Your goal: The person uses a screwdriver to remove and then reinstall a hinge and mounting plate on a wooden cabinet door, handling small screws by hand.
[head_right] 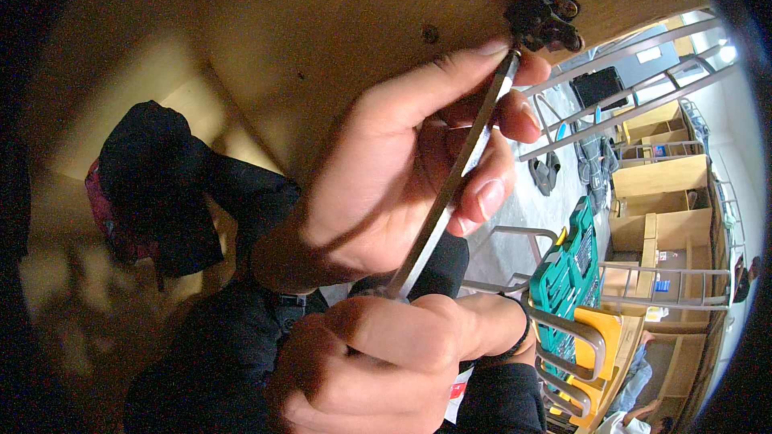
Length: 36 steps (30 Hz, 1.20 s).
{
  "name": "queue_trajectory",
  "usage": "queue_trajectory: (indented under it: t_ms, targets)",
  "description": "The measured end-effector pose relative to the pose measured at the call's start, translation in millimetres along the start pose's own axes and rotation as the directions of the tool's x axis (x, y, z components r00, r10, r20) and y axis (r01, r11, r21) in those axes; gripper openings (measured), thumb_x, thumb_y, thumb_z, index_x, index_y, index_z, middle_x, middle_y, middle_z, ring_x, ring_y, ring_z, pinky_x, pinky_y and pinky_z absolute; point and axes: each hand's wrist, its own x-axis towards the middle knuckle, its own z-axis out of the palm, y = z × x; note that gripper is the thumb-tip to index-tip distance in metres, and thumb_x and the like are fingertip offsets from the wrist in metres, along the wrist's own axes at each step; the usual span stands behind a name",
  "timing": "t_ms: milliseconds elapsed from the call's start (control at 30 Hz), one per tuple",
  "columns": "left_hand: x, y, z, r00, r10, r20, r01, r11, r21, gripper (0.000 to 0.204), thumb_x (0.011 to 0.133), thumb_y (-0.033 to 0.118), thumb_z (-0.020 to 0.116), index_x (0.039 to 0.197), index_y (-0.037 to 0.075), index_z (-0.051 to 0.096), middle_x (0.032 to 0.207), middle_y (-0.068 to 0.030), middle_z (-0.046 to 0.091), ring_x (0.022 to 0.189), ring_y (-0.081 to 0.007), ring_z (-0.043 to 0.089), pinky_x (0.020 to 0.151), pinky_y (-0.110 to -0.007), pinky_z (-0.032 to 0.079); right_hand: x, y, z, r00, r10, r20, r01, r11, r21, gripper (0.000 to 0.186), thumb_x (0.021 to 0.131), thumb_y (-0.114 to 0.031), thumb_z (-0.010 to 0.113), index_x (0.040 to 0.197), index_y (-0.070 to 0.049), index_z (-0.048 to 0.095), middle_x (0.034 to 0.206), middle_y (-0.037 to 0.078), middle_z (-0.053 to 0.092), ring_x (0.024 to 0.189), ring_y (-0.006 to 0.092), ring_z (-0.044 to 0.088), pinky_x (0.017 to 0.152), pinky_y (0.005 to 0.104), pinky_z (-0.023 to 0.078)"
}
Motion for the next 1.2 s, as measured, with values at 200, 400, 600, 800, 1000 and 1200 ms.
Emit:
queue_trajectory:
  t_ms: [200,400,600,800,1000,1200]
  targets:
    - [6.5,-7.8,6.8,1.000,0.006,0.024,-0.006,1.000,0.020,0.033,0.093,0.032,0.046,0.098,0.001,0.056,0.076,-0.0091,0.059,0.055,-0.0158,0.056,0.051,-0.030,0.048,5.5,2.6,-7.8,1.000,-0.013,-0.021,0.013,1.000,-0.003,0.017,0.058,-0.022,0.055,0.065,-0.007,0.054,0.063,0.002,0.051,0.062,0.0183,0.052,0.064,0.0380,0.043]
    - [7.2,0.6,5.6,1.000,-0.011,0.012,0.010,0.999,0.040,0.032,0.093,0.031,0.045,0.098,0.001,0.056,0.078,-0.0102,0.059,0.054,-0.0172,0.055,0.053,-0.030,0.049,11.8,6.5,0.5,1.000,-0.008,-0.018,0.008,1.000,0.010,0.018,0.057,-0.022,0.056,0.065,-0.006,0.054,0.065,0.002,0.051,0.063,0.0187,0.052,0.065,0.0382,0.043]
    - [8.1,7.5,6.6,0.994,-0.102,0.039,0.099,0.993,0.072,0.029,0.092,0.030,0.045,0.093,0.003,0.055,0.079,-0.0097,0.059,0.056,-0.0183,0.055,0.050,-0.030,0.044,13.0,6.6,7.0,0.999,0.036,-0.029,-0.037,0.999,-0.024,0.020,0.056,-0.022,0.057,0.065,-0.005,0.055,0.066,0.003,0.051,0.064,0.0191,0.053,0.066,0.0383,0.043]
    - [2.8,26.9,11.0,0.989,-0.150,0.014,0.149,0.987,0.055,0.035,0.094,0.029,0.045,0.105,-0.003,0.054,0.073,-0.0058,0.061,0.048,-0.0135,0.053,0.036,-0.023,0.040,18.6,-0.3,28.9,0.989,0.141,-0.053,-0.144,0.987,-0.064,0.021,0.054,-0.023,0.057,0.065,-0.005,0.055,0.067,0.003,0.052,0.065,0.0195,0.053,0.067,0.0385,0.043]
    - [4.8,35.5,16.5,0.976,-0.218,-0.001,0.215,0.962,0.170,0.034,0.096,0.026,0.042,0.108,-0.004,0.050,0.071,-0.0032,0.059,0.044,-0.0137,0.051,0.037,-0.023,0.039,21.1,-5.3,42.0,0.918,0.175,-0.355,-0.178,0.984,0.025,0.018,0.056,-0.021,0.058,0.065,-0.006,0.056,0.069,0.005,0.056,0.068,0.0207,0.054,0.069,0.0406,0.045]
    - [-3.0,43.5,12.9,0.979,-0.202,-0.031,0.202,0.931,0.305,0.032,0.099,0.028,0.036,0.100,-0.001,0.050,0.063,0.0001,0.049,0.039,-0.0099,0.046,0.030,-0.019,0.035,14.1,-6.7,27.3,0.957,0.181,-0.228,-0.177,0.983,0.041,0.014,0.060,-0.022,0.057,0.067,-0.009,0.057,0.081,0.005,0.059,0.080,0.0214,0.057,0.079,0.0446,0.045]
